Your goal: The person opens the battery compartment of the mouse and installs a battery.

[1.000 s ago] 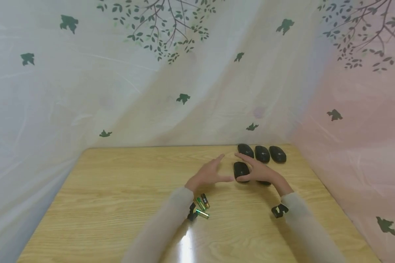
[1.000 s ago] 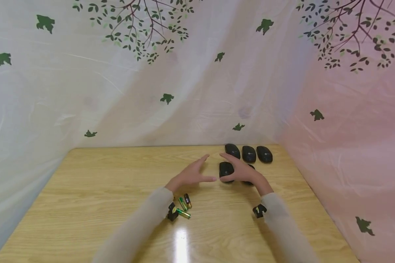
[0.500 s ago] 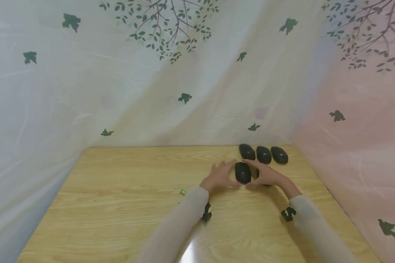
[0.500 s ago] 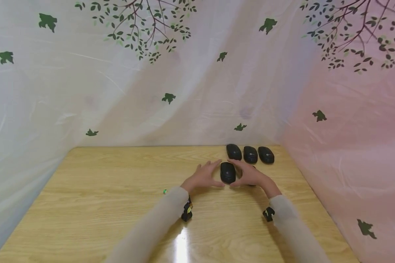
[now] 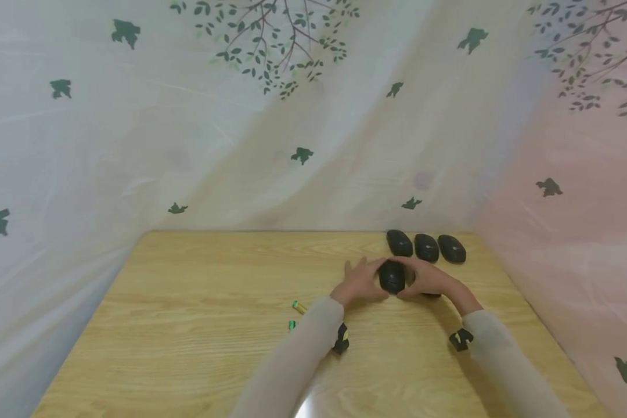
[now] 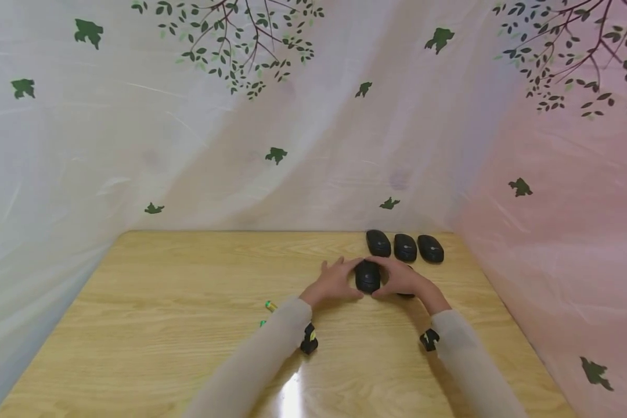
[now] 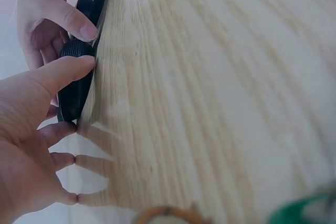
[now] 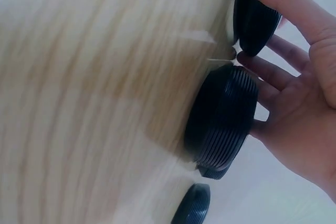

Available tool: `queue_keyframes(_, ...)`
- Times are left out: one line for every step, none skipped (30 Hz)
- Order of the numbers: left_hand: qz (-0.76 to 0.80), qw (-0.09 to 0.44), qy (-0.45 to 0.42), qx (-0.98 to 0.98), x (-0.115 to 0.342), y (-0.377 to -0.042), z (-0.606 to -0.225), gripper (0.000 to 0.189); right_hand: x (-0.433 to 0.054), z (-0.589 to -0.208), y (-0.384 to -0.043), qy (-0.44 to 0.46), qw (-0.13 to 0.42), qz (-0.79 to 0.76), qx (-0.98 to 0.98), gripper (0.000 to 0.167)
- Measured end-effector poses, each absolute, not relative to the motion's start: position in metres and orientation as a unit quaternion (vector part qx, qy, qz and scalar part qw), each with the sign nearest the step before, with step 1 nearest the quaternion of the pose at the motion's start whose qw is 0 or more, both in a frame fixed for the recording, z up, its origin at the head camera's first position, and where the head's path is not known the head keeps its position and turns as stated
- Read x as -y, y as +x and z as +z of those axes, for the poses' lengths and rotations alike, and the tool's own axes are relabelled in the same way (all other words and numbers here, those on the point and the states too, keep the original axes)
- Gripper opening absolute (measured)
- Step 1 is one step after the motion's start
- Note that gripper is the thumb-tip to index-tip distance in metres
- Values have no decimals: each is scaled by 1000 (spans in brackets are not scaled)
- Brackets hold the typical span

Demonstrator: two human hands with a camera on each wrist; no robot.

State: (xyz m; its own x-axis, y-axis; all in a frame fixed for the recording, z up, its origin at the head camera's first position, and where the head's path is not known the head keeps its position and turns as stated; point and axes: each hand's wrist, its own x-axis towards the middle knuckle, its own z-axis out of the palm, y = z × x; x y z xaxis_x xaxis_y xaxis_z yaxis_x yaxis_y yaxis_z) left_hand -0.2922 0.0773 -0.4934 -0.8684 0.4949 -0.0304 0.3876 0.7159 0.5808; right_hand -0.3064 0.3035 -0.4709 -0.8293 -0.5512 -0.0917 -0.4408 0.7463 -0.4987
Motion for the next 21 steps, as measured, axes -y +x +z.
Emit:
queue_keyframes(293, 92, 236, -922, -77, -293, -494, 87, -303, -471, -307, -265, 117, -235, -928, 96)
queue_keyframes(296, 91, 233, -922, -77, -293, -494, 86, -302, -470, -307, -261, 118, -237, -928, 96)
queue_keyframes(300, 93, 229, -921, -76, -294, -494, 86, -301, -469, -307, -258, 119, -239, -928, 96)
queue_keyframes(302, 92, 225, -922, -75, -294, -494, 86, -300, -468, -308, -257, 119, -243, -928, 96)
queue_keyframes(306, 93, 222, -921, -74, -295, -494, 86, -298, -467, -309, -256, 119, -245, -928, 96)
queue_keyframes(313, 96, 217, -920, -72, -295, -492, 87, -297, -465, -309, -258, 117, -246, -927, 95)
queue_keyframes(319, 96, 218, -917, -70, -296, -490, 87, -296, -463, -310, -260, 115, -249, -926, 95)
queue_keyframes(323, 93, 220, -916, -67, -298, -489, 87, -294, -460, -311, -260, 114, -254, -925, 94)
queue_keyframes(327, 92, 222, -914, -64, -299, -487, 87, -292, -458, -312, -262, 112, -255, -924, 94)
queue_keyframes(333, 90, 226, -911, -61, -300, -484, 87, -290, -456, -313, -263, 111, -257, -923, 93)
queue_keyframes(340, 87, 230, -908, -57, -302, -482, 87, -287, -454, -314, -265, 109, -256, -923, 93)
queue_keyframes(339, 81, 236, -907, -54, -304, -480, 88, -284, -452, -316, -267, 107, -256, -923, 93)
queue_keyframes(338, 75, 241, -907, -49, -305, -479, 88, -280, -449, -317, -268, 106, -256, -922, 93)
queue_keyframes(338, 71, 245, -906, -45, -307, -477, 88, -276, -448, -318, -270, 105, -256, -922, 92)
queue_keyframes(340, 70, 247, -905, -40, -308, -475, 88, -271, -446, -319, -273, 104, -256, -922, 92)
queue_keyframes(341, 65, 248, -904, -35, -310, -473, 88, -266, -445, -320, -276, 103, -258, -920, 92)
queue_keyframes(342, 63, 249, -904, -29, -310, -471, 89, -262, -443, -321, -277, 103, -265, -918, 92)
queue_keyframes(348, 65, 247, -902, -24, -311, -469, 88, -257, -443, -322, -280, 100, -269, -916, 92)
queue_keyframes(361, 68, 243, -898, -18, -310, -467, 88, -252, -442, -322, -284, 98, -276, -913, 92)
queue_keyframes(373, 68, 241, -894, -12, -310, -464, 88, -247, -442, -323, -288, 96, -285, -909, 92)
queue_keyframes(386, 68, 236, -889, -6, -309, -462, 87, -242, -441, -323, -292, 94, -297, -904, 92)
